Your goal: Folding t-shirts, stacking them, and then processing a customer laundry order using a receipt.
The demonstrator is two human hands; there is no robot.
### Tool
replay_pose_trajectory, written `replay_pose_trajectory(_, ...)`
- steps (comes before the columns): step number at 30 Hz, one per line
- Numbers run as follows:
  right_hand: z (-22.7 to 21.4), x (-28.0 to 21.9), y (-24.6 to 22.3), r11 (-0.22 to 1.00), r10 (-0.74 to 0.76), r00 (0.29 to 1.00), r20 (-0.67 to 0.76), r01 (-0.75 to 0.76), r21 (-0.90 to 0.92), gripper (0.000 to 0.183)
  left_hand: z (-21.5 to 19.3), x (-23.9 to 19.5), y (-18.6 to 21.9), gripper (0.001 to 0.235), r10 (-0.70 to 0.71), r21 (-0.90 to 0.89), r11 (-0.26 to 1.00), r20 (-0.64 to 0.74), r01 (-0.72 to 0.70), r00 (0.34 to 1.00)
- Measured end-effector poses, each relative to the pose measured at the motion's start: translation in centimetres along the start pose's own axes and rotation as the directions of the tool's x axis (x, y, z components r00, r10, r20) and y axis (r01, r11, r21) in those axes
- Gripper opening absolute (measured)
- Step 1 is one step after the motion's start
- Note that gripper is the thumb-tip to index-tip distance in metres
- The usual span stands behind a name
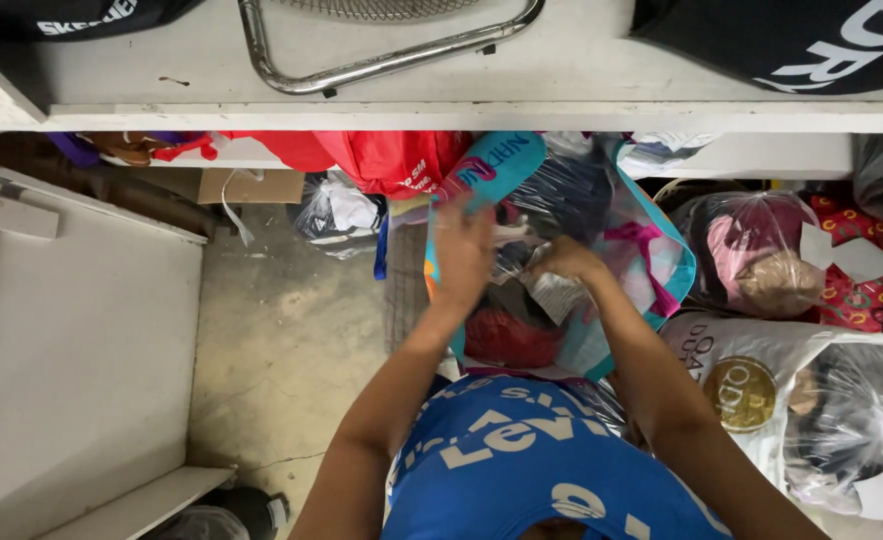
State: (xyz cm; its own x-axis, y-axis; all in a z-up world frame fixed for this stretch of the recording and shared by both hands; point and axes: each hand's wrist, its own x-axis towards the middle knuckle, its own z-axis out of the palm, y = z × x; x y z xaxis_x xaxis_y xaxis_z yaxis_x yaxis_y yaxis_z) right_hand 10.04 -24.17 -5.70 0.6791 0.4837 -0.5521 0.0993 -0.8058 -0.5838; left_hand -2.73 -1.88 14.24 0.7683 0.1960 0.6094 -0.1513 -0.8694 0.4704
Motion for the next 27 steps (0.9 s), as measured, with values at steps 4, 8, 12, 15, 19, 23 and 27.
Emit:
replay_pose_trajectory(4, -0.8, -2.9, -2.2, 0.872, -0.32, 0.93, -0.181, 0.363, 0.328, 0.091, 3.3, -4.6, 1.2, 0.023, 0.04, -0.139, 0.99, 0.167, -0.017, 0.985)
replay_pose_trajectory(8, -1.4, -4.6, -3.6, 0.951, -0.159, 0.979, -0.131, 0.187, 0.247, 0.086, 5.2, -6.1, -0.3, 0.033, -0.123, -0.003, 0.99, 0.453, 0.14, 0.883)
replay_pose_trajectory(12, 0.9, -2.2, -0.3, 0.99, 0.131, 0.99, -0.051, -0.127, 0.064, 0.07, 7.2, -7.2, -2.3, 0.027, -0.285, 0.072, 0.949, 0.611, 0.307, 0.738)
replay_pose_trajectory(15, 0.6, -4.4, -2.0, 0.921, 0.149, 0.981, -0.127, -0.091, 0.379, 0.06, 7.3, -6.6, -2.2, 0.027, -0.31, 0.062, 0.933, 0.636, 0.354, 0.707)
replay_pose_trajectory(19, 1.9, -1.9, 0.9, 0.946, 0.096, 0.994, -0.049, -0.076, 0.316, 0.048, 7.8, -6.9, -2.3, 0.029, -0.341, 0.092, 0.921, 0.66, 0.378, 0.669)
replay_pose_trajectory(23, -1.6, -6.2, -4.2, 0.802, 0.188, 0.982, -0.011, -0.147, 0.579, 0.039, 8.4, -7.3, -2.9, 0.031, -0.32, 0.045, 0.93, 0.584, 0.364, 0.746)
replay_pose_trajectory(27, -5.6, -9.5, -5.2, 0.623, -0.082, 0.982, -0.17, 0.184, 0.76, 0.044, 5.7, -5.9, -1.4, 0.045, -0.221, 0.112, 0.975, 0.41, 0.192, 0.885)
